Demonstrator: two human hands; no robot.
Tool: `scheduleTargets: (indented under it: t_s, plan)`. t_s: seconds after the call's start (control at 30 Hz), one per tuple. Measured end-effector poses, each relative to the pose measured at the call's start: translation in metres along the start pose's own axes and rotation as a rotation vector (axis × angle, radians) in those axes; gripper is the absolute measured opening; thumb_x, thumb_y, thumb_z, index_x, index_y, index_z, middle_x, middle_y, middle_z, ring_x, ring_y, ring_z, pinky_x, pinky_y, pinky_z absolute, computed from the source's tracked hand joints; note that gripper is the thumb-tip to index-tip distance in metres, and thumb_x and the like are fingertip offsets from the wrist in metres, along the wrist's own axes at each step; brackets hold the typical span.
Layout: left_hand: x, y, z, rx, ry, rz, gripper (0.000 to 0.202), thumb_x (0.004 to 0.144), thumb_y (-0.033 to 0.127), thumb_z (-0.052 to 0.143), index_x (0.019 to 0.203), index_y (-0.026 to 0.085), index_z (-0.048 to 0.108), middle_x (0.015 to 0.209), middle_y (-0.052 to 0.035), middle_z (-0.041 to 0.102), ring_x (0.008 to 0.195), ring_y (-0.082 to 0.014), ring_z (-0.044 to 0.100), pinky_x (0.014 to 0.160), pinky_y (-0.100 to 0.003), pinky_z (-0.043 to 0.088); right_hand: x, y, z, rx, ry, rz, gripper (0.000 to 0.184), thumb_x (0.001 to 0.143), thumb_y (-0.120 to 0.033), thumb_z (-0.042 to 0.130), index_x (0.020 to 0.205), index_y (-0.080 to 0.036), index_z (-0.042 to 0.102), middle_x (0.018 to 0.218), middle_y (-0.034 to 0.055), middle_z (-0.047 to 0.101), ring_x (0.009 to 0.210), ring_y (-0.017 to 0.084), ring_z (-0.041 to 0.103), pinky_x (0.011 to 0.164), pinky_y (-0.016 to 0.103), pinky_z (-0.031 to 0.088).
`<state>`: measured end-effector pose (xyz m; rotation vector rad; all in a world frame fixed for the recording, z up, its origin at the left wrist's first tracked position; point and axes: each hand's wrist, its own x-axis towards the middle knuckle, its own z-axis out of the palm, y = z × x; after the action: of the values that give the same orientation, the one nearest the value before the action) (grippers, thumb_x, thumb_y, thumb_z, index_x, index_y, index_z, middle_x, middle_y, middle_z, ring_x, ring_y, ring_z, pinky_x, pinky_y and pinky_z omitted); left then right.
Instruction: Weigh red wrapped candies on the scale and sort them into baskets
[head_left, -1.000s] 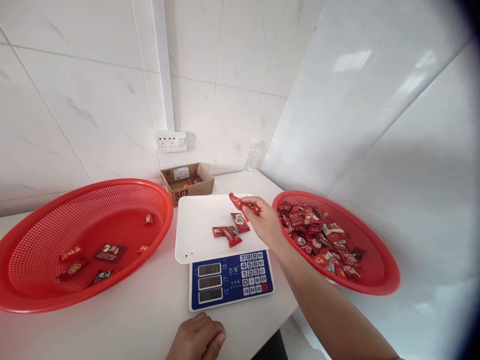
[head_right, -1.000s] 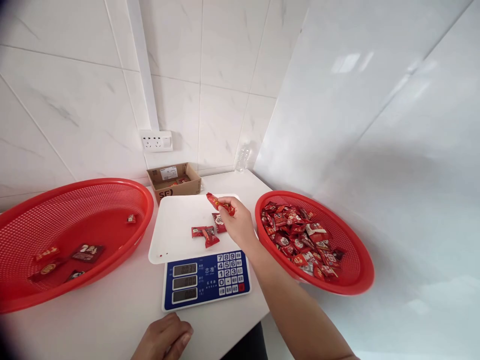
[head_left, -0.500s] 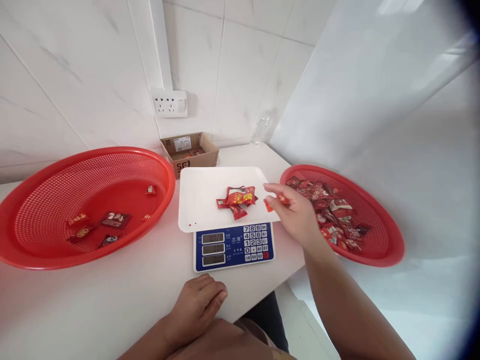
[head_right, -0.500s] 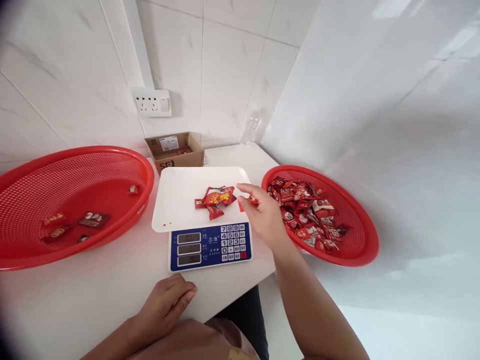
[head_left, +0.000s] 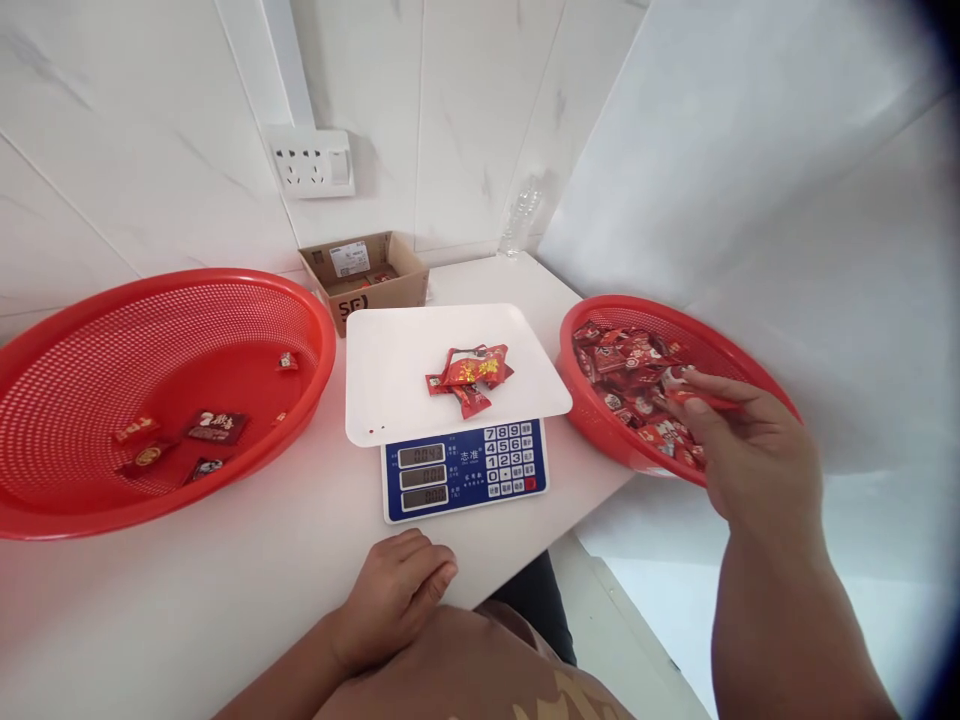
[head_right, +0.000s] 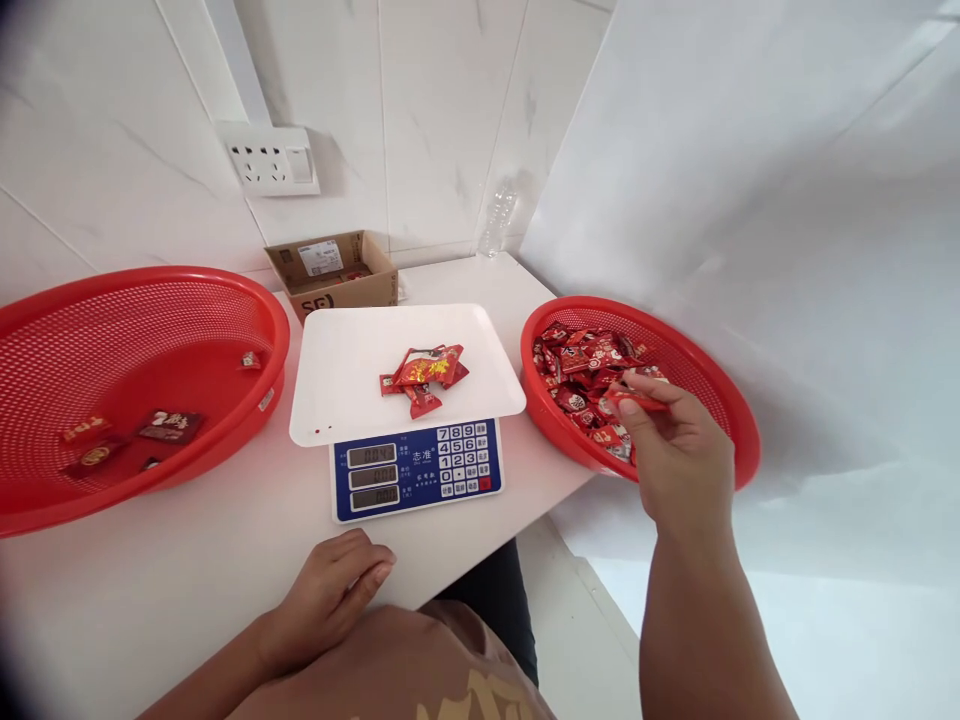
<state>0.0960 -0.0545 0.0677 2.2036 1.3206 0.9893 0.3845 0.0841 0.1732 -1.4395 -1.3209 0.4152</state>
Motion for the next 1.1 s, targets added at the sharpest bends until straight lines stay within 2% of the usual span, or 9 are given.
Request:
scheduleTargets:
  t_s: [0.13, 0.27, 0.4, 0.5, 0.63, 0.73, 0.9, 1.0, 1.1]
  plan:
    - [-0.001, -0.001, 0.0, 0.0, -0.006, -0.012, 0.024, 0.094, 0.022, 0.039, 0.081, 0.019, 0.059, 0.06, 0.0005, 0.058, 0.055, -0.0118, 0.053, 0.053, -0.022, 0.041, -0.006, -0.005, 0.006, 0.059, 0.02, 0.116, 0.03, 0.071, -0.034, 0.069, 0.098, -0.021, 0.065, 0.075, 0.0039, 0.067, 0.06, 0.016, 0.064, 0.062, 0.035, 0.056]
    - [-0.002, -0.001, 0.001, 0.003, -0.006, -0.019, 0.024, 0.093, 0.022, 0.039, 0.08, 0.019, 0.059, 0.06, 0.0007, 0.058, 0.056, -0.0116, 0.053, 0.053, -0.022, 0.042, -0.012, -0.008, 0.026, -0.067, -0.128, 0.114, 0.032, 0.072, -0.041, 0.066, 0.098, -0.021, 0.063, 0.061, -0.0015, 0.062, 0.043, 0.012, 0.055, 0.043, 0.027, 0.048]
    - [-0.002, -0.001, 0.002, 0.016, 0.0, -0.019, 0.023, 0.093, 0.022, 0.04, 0.08, 0.018, 0.059, 0.06, 0.0004, 0.058, 0.056, -0.012, 0.054, 0.053, -0.022, 0.042, -0.015, -0.01, 0.057, -0.143, -0.368, -0.031, 0.027, 0.079, -0.042, 0.058, 0.091, -0.019, 0.064, 0.078, 0.0039, 0.068, 0.054, 0.013, 0.06, 0.055, 0.029, 0.051]
    - [-0.003, -0.001, 0.001, 0.023, 0.011, -0.011, 0.022, 0.093, 0.022, 0.04, 0.081, 0.018, 0.058, 0.06, 0.0004, 0.058, 0.057, -0.0121, 0.054, 0.053, -0.022, 0.042, -0.012, -0.015, 0.08, -0.125, -0.554, -0.134, 0.028, 0.085, -0.039, 0.051, 0.101, -0.02, 0.064, 0.101, 0.0074, 0.069, 0.074, 0.018, 0.065, 0.067, 0.033, 0.053]
    - [-0.004, -0.002, 0.001, 0.026, 0.03, 0.006, 0.021, 0.093, 0.021, 0.04, 0.082, 0.019, 0.058, 0.061, 0.0008, 0.058, 0.056, -0.0118, 0.054, 0.052, -0.022, 0.042, -0.007, -0.017, 0.095, -0.147, -0.533, -0.241, 0.042, 0.086, -0.037, 0.05, 0.125, -0.021, 0.053, 0.126, 0.0105, 0.059, 0.077, 0.017, 0.064, 0.074, 0.036, 0.052]
    - [-0.004, -0.003, 0.0, 0.025, 0.048, 0.01, 0.021, 0.093, 0.021, 0.04, 0.083, 0.019, 0.058, 0.062, 0.0007, 0.059, 0.056, -0.0119, 0.055, 0.053, -0.022, 0.042, -0.005, -0.012, 0.086, -0.201, -0.385, -0.279, 0.039, 0.086, -0.039, 0.05, 0.12, -0.02, 0.057, 0.121, 0.0109, 0.061, 0.08, 0.019, 0.063, 0.075, 0.037, 0.052]
    - [-0.003, -0.002, 0.001, 0.022, 0.046, 0.006, 0.021, 0.093, 0.022, 0.04, 0.082, 0.02, 0.058, 0.061, 0.0011, 0.059, 0.056, -0.0121, 0.055, 0.052, -0.022, 0.042, -0.002, 0.007, 0.044, -0.402, -0.177, -0.238, 0.039, 0.086, -0.04, 0.048, 0.117, -0.019, 0.06, 0.114, 0.0107, 0.066, 0.097, 0.025, 0.062, 0.082, 0.04, 0.049]
    - [-0.002, -0.002, 0.001, 0.02, 0.026, 0.002, 0.021, 0.093, 0.023, 0.04, 0.082, 0.02, 0.058, 0.061, 0.0008, 0.059, 0.056, -0.0123, 0.055, 0.052, -0.022, 0.042, -0.001, 0.021, 0.022, -0.618, -0.205, -0.183, 0.044, 0.085, -0.04, 0.047, 0.121, -0.019, 0.058, 0.118, 0.011, 0.064, 0.106, 0.029, 0.058, 0.084, 0.042, 0.047]
    - [-0.003, -0.001, 0.002, 0.013, 0.008, -0.01, 0.021, 0.093, 0.022, 0.041, 0.082, 0.02, 0.058, 0.062, 0.0005, 0.06, 0.057, -0.0124, 0.056, 0.053, -0.022, 0.042, -0.004, 0.031, 0.013, -0.792, -0.304, -0.076, 0.043, 0.088, -0.043, 0.04, 0.118, -0.022, 0.062, 0.11, 0.0095, 0.069, 0.092, 0.028, 0.064, 0.071, 0.038, 0.048]
